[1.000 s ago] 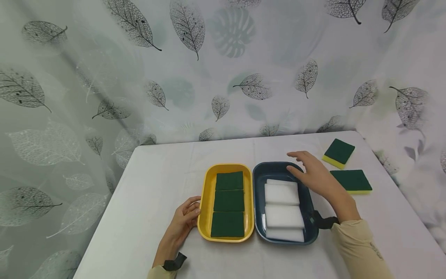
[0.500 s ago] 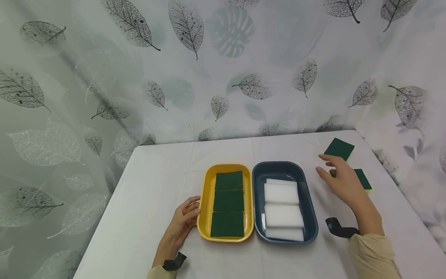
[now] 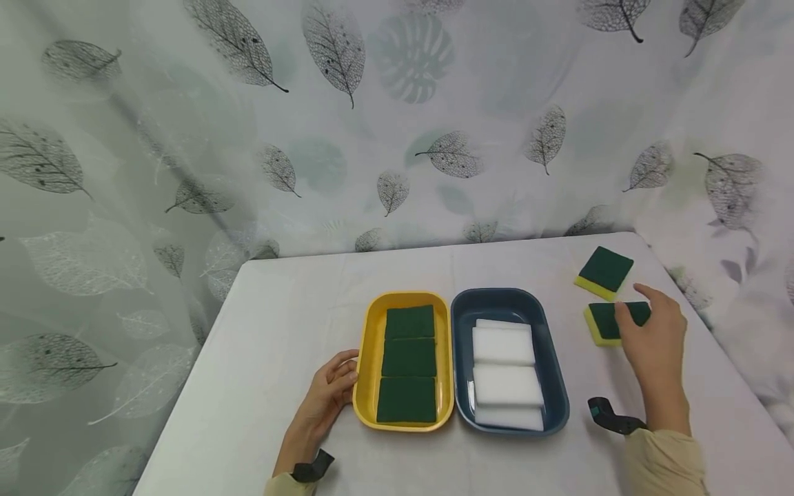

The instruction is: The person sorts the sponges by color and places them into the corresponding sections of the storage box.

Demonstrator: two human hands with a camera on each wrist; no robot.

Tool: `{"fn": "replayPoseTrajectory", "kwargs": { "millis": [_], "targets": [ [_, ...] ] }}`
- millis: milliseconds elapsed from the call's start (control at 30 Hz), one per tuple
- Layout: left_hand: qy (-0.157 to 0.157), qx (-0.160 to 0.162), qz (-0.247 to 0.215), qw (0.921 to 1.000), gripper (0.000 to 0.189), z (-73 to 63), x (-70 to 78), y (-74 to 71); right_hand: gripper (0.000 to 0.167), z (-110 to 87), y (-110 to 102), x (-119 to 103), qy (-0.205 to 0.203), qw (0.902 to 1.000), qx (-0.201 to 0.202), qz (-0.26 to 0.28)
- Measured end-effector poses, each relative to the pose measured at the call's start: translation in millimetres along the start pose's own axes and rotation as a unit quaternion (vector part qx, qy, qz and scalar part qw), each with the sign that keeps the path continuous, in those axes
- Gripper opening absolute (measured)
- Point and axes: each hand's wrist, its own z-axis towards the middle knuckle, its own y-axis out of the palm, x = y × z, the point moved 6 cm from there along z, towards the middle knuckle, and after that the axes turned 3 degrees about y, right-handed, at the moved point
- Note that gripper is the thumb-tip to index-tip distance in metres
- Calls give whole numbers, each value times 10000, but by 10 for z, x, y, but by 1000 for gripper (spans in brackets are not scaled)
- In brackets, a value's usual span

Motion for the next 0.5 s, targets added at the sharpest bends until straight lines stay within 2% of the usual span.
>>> {"fn": "replayPoseTrajectory", "kwargs": {
  "millis": [67,133,233,367,500],
  "targets": [
    [10,0,21,10000,49,1,4,7,63,21,-26,94,370,9991,189,42],
    [0,-3,52,10000,49,-4,4,12,69,40,-31,192,656,9977,136,-63],
    [-11,1,105,9999,49,-22,4,11,78,69,-2,318,1016,9935,-240,-461],
    [-2,7,163,9999,49,-37,13,2,88,80,76,443,1483,9821,-821,-815],
    [-3,10,145,9999,50,-20,22,0,88,108,124,490,1683,9760,-986,-971]
  ]
}}
